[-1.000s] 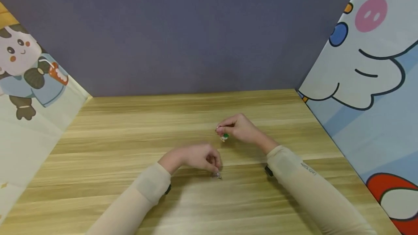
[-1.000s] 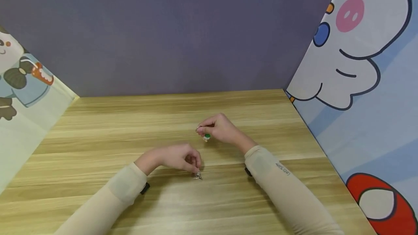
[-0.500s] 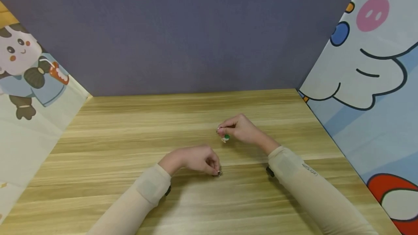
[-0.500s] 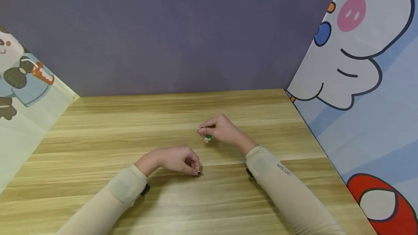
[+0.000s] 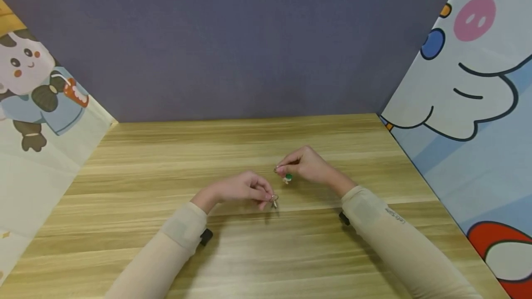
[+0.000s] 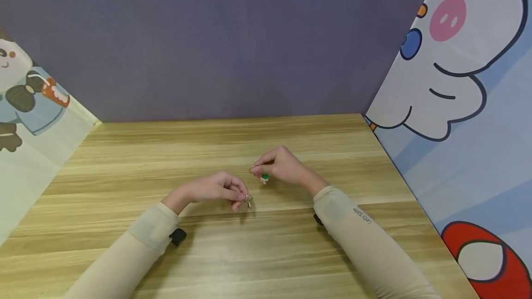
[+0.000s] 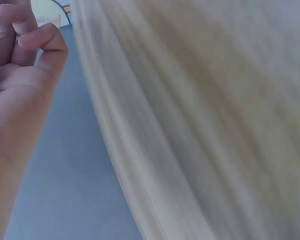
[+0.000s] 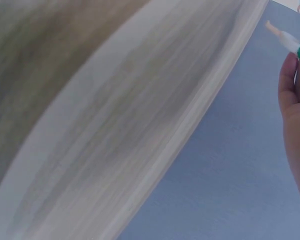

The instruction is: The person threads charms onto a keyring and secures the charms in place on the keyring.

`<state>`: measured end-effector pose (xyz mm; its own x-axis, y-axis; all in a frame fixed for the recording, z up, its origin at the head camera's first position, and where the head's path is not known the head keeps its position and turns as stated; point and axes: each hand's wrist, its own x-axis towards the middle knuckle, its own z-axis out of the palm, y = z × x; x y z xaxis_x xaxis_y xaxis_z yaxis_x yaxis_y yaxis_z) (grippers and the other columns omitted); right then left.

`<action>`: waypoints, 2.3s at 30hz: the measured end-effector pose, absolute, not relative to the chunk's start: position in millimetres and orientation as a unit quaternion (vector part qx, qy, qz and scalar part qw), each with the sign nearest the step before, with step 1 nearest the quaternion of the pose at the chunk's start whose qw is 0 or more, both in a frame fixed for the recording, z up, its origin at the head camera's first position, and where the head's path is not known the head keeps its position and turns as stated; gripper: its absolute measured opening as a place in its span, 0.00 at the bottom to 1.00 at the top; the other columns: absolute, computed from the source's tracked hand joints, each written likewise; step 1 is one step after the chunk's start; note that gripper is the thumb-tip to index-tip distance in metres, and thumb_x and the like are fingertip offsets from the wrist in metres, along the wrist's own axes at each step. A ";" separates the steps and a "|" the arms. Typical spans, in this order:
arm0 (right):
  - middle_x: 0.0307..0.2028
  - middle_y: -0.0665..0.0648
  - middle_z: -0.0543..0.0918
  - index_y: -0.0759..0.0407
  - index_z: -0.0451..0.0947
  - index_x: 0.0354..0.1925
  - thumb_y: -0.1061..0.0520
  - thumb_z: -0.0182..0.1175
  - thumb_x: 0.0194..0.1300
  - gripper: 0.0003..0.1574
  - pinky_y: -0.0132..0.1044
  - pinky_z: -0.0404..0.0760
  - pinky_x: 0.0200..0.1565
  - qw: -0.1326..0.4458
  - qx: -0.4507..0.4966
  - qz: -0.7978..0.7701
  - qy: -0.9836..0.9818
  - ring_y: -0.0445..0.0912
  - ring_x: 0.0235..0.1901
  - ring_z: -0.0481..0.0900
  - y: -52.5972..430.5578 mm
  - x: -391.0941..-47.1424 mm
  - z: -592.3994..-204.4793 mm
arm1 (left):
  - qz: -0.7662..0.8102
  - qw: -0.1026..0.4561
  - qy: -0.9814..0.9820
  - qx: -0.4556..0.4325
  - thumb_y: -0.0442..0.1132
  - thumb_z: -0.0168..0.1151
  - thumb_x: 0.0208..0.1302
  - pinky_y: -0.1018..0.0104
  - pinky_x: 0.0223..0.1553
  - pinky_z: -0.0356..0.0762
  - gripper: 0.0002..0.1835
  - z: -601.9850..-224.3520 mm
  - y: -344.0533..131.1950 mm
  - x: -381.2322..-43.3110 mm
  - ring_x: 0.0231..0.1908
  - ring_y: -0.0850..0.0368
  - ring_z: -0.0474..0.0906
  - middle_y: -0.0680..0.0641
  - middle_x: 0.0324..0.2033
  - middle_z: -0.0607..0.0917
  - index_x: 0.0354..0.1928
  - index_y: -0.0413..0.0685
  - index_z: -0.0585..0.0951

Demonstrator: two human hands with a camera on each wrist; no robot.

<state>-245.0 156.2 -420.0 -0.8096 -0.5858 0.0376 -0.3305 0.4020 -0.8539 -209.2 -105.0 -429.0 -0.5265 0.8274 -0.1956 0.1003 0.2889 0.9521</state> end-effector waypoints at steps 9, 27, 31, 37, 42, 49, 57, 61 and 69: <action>0.40 0.54 0.95 0.62 0.92 0.46 0.53 0.72 0.70 0.13 0.38 0.90 0.47 0.165 -0.273 -0.476 0.820 0.45 0.41 0.92 157.8 -242.6 -416.7 | 0.520 0.332 0.722 0.312 0.38 0.56 0.82 0.56 0.47 0.85 0.13 -421.0 -115.1 -214.5 0.39 0.49 0.83 0.49 0.35 0.91 0.54 0.37 0.86; 0.38 0.55 0.94 0.57 0.94 0.40 0.56 0.72 0.70 0.06 0.48 0.89 0.46 0.201 -0.295 -0.477 0.803 0.45 0.37 0.90 155.6 -230.7 -415.0 | 0.518 0.278 0.738 0.331 0.38 0.54 0.83 0.45 0.48 0.83 0.15 -410.2 -110.3 -218.8 0.39 0.33 0.80 0.48 0.32 0.89 0.49 0.31 0.84; 0.39 0.57 0.94 0.60 0.93 0.41 0.57 0.72 0.70 0.08 0.41 0.89 0.46 0.192 -0.304 -0.478 0.802 0.44 0.38 0.91 155.0 -230.6 -415.6 | 0.505 0.260 0.752 0.335 0.38 0.54 0.83 0.48 0.47 0.84 0.15 -408.9 -108.1 -218.7 0.38 0.34 0.81 0.50 0.31 0.89 0.49 0.30 0.83; 0.40 0.57 0.94 0.59 0.94 0.40 0.57 0.72 0.70 0.07 0.38 0.89 0.46 0.193 -0.304 -0.480 0.800 0.44 0.39 0.91 153.3 -230.8 -415.2 | 0.500 0.253 0.758 0.333 0.38 0.54 0.83 0.44 0.49 0.84 0.15 -407.5 -108.7 -219.1 0.40 0.30 0.81 0.51 0.31 0.89 0.49 0.31 0.83; 0.40 0.56 0.95 0.59 0.94 0.40 0.58 0.72 0.70 0.06 0.36 0.89 0.47 0.186 -0.303 -0.479 0.803 0.44 0.41 0.92 152.3 -229.3 -415.8 | 0.499 0.251 0.764 0.323 0.36 0.55 0.82 0.40 0.51 0.84 0.13 -408.3 -108.1 -219.8 0.42 0.26 0.81 0.51 0.30 0.89 0.50 0.32 0.84; 0.39 0.57 0.95 0.58 0.94 0.39 0.58 0.70 0.72 0.07 0.38 0.88 0.45 0.177 -0.330 -0.468 0.801 0.44 0.38 0.90 154.0 -228.4 -419.5 | 0.476 0.251 0.780 0.320 0.35 0.55 0.81 0.37 0.52 0.84 0.11 -409.5 -103.9 -220.2 0.43 0.29 0.84 0.45 0.31 0.89 0.48 0.38 0.85; 0.36 0.60 0.94 0.57 0.93 0.37 0.54 0.70 0.72 0.10 0.33 0.81 0.36 0.198 -0.329 -0.454 0.804 0.49 0.31 0.85 156.1 -229.4 -419.6 | 0.432 0.242 0.799 0.340 0.37 0.56 0.81 0.56 0.42 0.86 0.12 -410.2 -100.2 -221.4 0.35 0.42 0.85 0.39 0.34 0.91 0.48 0.38 0.86; 0.34 0.61 0.93 0.58 0.93 0.35 0.55 0.71 0.72 0.09 0.31 0.76 0.31 0.207 -0.324 -0.443 0.810 0.50 0.28 0.82 155.0 -230.6 -420.8 | 0.389 0.224 0.820 0.355 0.38 0.56 0.82 0.72 0.28 0.69 0.11 -411.6 -97.5 -222.5 0.23 0.61 0.71 0.39 0.34 0.91 0.46 0.44 0.87; 0.34 0.57 0.93 0.57 0.93 0.37 0.53 0.68 0.74 0.11 0.32 0.77 0.31 0.177 -0.307 -0.435 0.828 0.44 0.27 0.78 153.9 -231.1 -421.5 | 0.384 0.189 0.831 0.355 0.39 0.55 0.82 0.70 0.32 0.77 0.12 -415.8 -97.4 -221.9 0.27 0.62 0.78 0.43 0.35 0.91 0.48 0.44 0.87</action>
<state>-231.1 153.9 -421.5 -0.7488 -0.6623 -0.0258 -0.3547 0.4333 -0.8286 -221.9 -97.4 -415.8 -0.6766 0.7352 -0.0423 0.4446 0.4536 0.7724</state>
